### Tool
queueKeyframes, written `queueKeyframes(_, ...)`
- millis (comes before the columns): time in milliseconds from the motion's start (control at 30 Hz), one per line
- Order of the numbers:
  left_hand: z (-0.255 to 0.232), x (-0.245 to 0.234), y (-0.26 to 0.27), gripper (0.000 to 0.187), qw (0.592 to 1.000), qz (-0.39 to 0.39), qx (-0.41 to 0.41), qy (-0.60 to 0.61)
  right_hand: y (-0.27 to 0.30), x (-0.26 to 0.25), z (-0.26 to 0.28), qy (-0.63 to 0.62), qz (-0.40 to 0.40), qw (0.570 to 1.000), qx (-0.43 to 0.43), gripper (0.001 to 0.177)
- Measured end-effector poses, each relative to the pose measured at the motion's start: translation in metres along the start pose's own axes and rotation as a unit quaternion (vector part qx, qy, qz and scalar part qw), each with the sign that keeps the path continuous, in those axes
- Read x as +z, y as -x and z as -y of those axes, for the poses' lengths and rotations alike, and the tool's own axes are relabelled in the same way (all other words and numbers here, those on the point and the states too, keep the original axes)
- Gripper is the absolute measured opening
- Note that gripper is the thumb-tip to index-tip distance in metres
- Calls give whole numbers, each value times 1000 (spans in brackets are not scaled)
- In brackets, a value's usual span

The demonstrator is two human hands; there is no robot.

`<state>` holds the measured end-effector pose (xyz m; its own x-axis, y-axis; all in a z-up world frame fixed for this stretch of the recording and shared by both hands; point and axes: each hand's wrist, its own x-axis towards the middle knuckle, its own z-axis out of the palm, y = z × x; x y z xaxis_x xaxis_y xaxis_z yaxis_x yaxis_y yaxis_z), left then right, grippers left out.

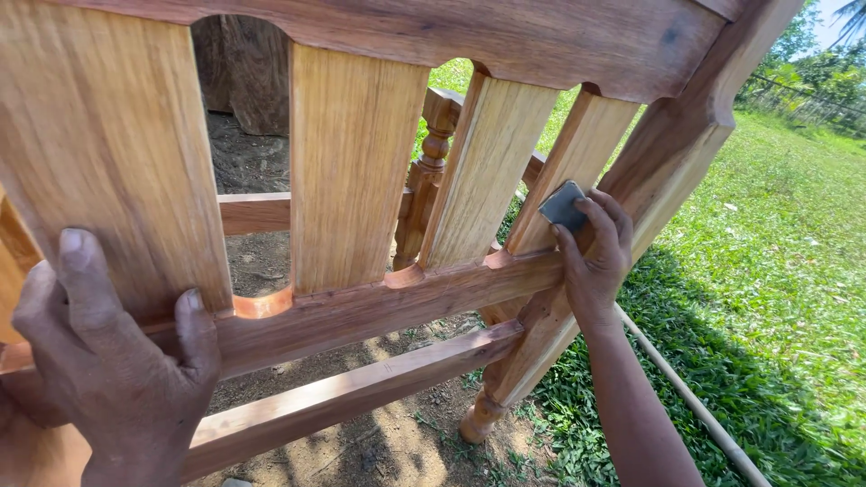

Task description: Sanding the surfaces of a wooden chair using a piece of sandpaper.

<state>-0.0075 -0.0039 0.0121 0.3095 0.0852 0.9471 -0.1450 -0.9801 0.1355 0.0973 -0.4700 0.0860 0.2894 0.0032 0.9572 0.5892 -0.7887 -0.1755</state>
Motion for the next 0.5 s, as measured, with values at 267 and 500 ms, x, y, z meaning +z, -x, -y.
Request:
queueKeyframes(267, -11, -11, -16, 85, 997, -47, -29, 56, 8, -1, 38, 26, -61, 997, -38, 32)
queueKeyframes(500, -13, -14, -21, 86, 995, -42, -37, 81, -2, 13, 150, -113, -5, 987, -115, 21)
